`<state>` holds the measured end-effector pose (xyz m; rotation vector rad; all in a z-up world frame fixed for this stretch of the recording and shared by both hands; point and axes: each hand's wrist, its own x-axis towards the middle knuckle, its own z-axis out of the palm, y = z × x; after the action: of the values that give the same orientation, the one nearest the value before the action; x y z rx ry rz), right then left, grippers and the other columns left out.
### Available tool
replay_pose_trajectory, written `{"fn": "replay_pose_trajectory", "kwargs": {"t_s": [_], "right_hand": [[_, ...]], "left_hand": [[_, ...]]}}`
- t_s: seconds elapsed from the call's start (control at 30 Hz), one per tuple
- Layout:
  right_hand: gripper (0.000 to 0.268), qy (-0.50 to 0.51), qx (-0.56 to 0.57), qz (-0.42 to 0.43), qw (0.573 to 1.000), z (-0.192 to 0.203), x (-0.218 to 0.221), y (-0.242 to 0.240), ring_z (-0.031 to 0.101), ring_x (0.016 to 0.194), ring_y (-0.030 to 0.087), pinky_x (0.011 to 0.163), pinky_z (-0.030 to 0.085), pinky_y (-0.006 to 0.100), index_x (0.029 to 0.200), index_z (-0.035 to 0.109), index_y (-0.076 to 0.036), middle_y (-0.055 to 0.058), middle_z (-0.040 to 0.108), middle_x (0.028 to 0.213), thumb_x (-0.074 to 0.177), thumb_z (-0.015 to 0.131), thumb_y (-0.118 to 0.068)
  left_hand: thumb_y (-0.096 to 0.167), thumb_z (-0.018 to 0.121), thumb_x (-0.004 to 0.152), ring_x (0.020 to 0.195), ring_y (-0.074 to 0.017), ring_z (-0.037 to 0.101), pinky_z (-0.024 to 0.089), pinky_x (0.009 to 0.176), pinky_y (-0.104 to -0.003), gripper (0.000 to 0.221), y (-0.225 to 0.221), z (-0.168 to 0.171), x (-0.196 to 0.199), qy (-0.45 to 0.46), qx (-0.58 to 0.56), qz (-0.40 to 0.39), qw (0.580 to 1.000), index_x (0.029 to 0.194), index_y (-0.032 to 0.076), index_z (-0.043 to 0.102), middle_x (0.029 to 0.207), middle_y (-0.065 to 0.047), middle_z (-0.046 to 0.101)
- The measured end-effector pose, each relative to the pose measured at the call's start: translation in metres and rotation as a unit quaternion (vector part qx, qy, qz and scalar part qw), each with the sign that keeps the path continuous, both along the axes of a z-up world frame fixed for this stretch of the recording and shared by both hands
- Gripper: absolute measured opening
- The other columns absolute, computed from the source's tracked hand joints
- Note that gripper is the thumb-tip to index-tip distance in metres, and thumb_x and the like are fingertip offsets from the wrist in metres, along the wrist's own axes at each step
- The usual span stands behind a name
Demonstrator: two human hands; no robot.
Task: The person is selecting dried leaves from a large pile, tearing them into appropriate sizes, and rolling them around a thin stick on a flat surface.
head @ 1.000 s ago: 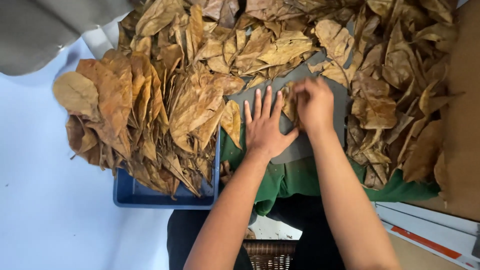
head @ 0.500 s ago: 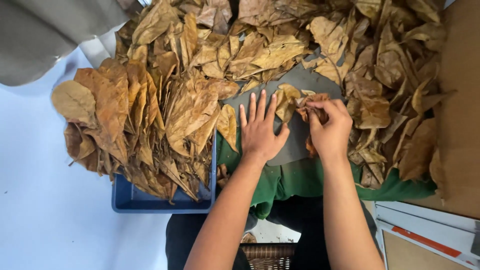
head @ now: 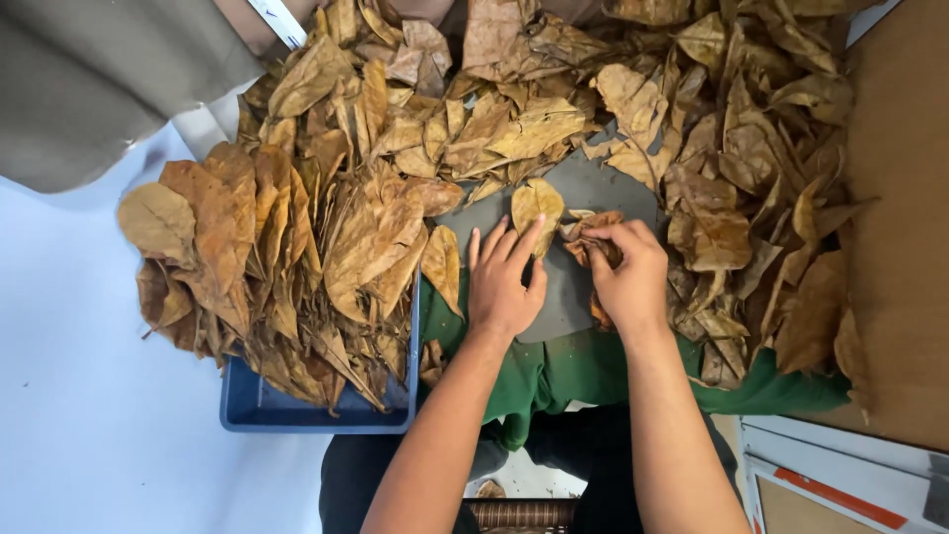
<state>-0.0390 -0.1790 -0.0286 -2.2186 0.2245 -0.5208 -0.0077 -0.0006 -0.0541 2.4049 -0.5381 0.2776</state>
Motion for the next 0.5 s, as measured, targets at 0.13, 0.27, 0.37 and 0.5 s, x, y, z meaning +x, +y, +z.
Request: {"fn": "replay_pose_trajectory", "kwargs": {"t_s": [0.13,0.27,0.37,0.5], "right_hand": [[0.027,-0.034,0.001,0.022,0.999,-0.005,0.001,-0.001,0.066,0.077,0.036,0.061,0.054,0.04,0.104,0.08,-0.008,0.015,0.064,0.086,0.084,0.076,0.01],[0.025,-0.048,-0.013,0.039,0.998,-0.007,0.005,-0.002,0.067,0.077,0.038,0.059,0.055,0.042,0.101,0.08,-0.009,0.015,0.065,0.085,0.082,0.078,0.009],[0.025,-0.053,-0.015,0.044,0.997,-0.007,0.007,-0.002,0.066,0.078,0.038,0.06,0.054,0.042,0.1,0.079,-0.009,0.014,0.065,0.085,0.082,0.078,0.008],[0.027,-0.06,0.005,0.038,0.997,-0.017,0.01,-0.005,0.066,0.078,0.039,0.059,0.053,0.043,0.1,0.08,-0.011,0.015,0.064,0.085,0.08,0.078,0.008]], "left_hand": [[0.013,0.064,0.089,0.133,-0.0306,0.058,0.028,0.122,-0.058,0.048,-0.002,-0.01,0.001,-0.08,-0.082,0.006,0.993,0.137,0.018,0.066,0.114,-0.007,0.072],[0.009,0.067,0.087,0.125,-0.0281,0.064,0.034,0.119,-0.056,0.04,-0.002,-0.032,0.008,-0.083,-0.131,0.028,0.987,0.126,0.012,0.073,0.109,-0.006,0.075],[0.008,0.07,0.084,0.12,-0.027,0.067,0.037,0.117,-0.052,0.038,-0.001,-0.041,0.018,-0.079,-0.178,0.037,0.98,0.121,0.012,0.075,0.105,-0.005,0.075],[-0.004,0.071,0.081,0.103,-0.0351,0.072,0.057,0.092,-0.047,0.04,-0.002,0.024,0.013,-0.096,-0.279,0.029,0.955,0.118,0.009,0.077,0.099,-0.015,0.076]]}}
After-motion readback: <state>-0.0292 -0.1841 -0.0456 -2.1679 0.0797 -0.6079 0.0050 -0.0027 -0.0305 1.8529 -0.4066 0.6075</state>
